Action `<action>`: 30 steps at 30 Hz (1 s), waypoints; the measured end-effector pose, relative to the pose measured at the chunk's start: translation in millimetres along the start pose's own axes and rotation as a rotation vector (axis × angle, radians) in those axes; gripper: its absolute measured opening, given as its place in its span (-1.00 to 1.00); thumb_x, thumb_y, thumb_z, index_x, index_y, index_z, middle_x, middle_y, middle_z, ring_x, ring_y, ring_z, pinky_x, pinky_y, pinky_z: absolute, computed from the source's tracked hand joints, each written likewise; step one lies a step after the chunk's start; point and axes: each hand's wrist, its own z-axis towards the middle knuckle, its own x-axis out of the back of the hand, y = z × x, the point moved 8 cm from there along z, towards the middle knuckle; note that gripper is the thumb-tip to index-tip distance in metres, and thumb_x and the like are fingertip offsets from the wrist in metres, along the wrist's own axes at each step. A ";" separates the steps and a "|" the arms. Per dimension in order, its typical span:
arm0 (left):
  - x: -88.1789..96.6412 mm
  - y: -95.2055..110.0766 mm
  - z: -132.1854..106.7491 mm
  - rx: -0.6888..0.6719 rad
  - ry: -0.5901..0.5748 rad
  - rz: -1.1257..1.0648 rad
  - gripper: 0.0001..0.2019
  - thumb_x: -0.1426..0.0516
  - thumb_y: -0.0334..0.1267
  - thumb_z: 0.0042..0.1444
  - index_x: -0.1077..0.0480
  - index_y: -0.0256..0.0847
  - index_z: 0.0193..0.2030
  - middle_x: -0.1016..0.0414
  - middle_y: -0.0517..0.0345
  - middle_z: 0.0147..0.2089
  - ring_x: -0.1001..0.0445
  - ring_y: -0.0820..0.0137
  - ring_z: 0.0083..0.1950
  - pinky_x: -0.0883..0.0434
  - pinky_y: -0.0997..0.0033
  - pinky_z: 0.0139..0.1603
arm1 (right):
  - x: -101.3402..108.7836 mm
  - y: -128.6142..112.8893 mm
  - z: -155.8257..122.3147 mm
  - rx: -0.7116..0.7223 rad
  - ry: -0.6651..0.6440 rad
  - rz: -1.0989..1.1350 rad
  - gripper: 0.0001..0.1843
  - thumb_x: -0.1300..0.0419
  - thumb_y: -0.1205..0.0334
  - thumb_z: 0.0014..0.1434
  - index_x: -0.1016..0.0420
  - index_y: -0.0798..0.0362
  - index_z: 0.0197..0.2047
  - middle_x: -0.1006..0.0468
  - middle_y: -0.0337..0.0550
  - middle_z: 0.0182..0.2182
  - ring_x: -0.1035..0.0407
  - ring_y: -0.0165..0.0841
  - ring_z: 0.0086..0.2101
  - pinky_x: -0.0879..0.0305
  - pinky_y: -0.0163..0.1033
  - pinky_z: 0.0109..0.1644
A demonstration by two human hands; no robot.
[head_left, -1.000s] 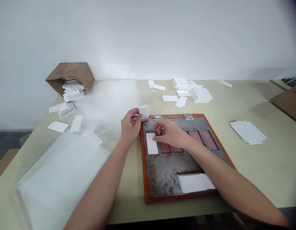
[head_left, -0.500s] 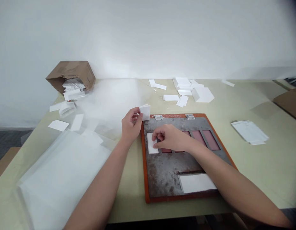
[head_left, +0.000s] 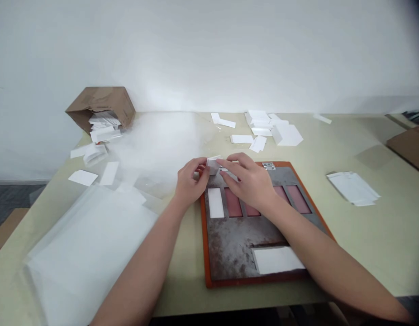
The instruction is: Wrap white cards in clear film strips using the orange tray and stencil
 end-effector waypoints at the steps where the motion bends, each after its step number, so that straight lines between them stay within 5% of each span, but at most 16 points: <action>1: 0.0 0.1 0.1 0.000 -0.002 0.005 -0.86 -0.12 -0.35 0.19 -0.44 -0.20 -0.13 -0.57 0.13 -0.24 -0.52 0.49 -0.30 -0.50 0.49 -0.20 | -1.2 -0.4 -1.0 0.011 -0.002 -0.053 -0.65 -0.06 0.26 0.31 -0.54 -0.05 0.09 -0.56 -0.08 -0.10 -0.45 -0.40 -0.35 -0.20 -0.34 -0.46; 13: 0.6 2.3 0.6 0.022 -0.019 -0.032 -0.78 -0.12 -0.35 0.17 -0.41 -0.17 -0.03 -0.57 0.13 -0.18 -0.51 0.48 -0.27 -0.50 0.46 -0.16 | -2.9 0.0 -2.8 0.018 0.003 -0.161 -0.64 -0.04 0.24 0.35 -0.56 -0.12 0.10 -0.60 -0.18 0.01 -0.52 -0.44 -0.34 -0.27 -0.37 -0.49; 23: 0.4 -1.3 -0.9 0.088 -0.071 -0.089 -0.74 0.01 -0.17 0.34 -0.44 -0.20 -0.02 -0.58 0.03 -0.11 -0.54 0.35 -0.10 -0.46 0.33 -0.03 | 2.2 0.2 -3.6 0.024 0.101 0.032 -0.73 -0.10 0.22 0.35 -0.59 -0.05 0.02 -0.61 -0.14 0.02 -0.56 -0.34 -0.10 -0.52 -0.30 -0.12; 30: -1.8 -3.3 0.3 0.074 -0.049 -0.026 -0.81 -0.05 -0.24 0.28 -0.43 -0.18 -0.06 -0.59 0.09 -0.13 -0.54 0.42 -0.16 -0.48 0.39 -0.07 | 8.3 2.0 -5.2 0.023 0.177 0.136 -0.79 -0.15 0.23 0.33 -0.64 -0.04 -0.16 -0.64 -0.09 -0.04 -0.58 -0.38 -0.26 -0.52 -0.28 -0.17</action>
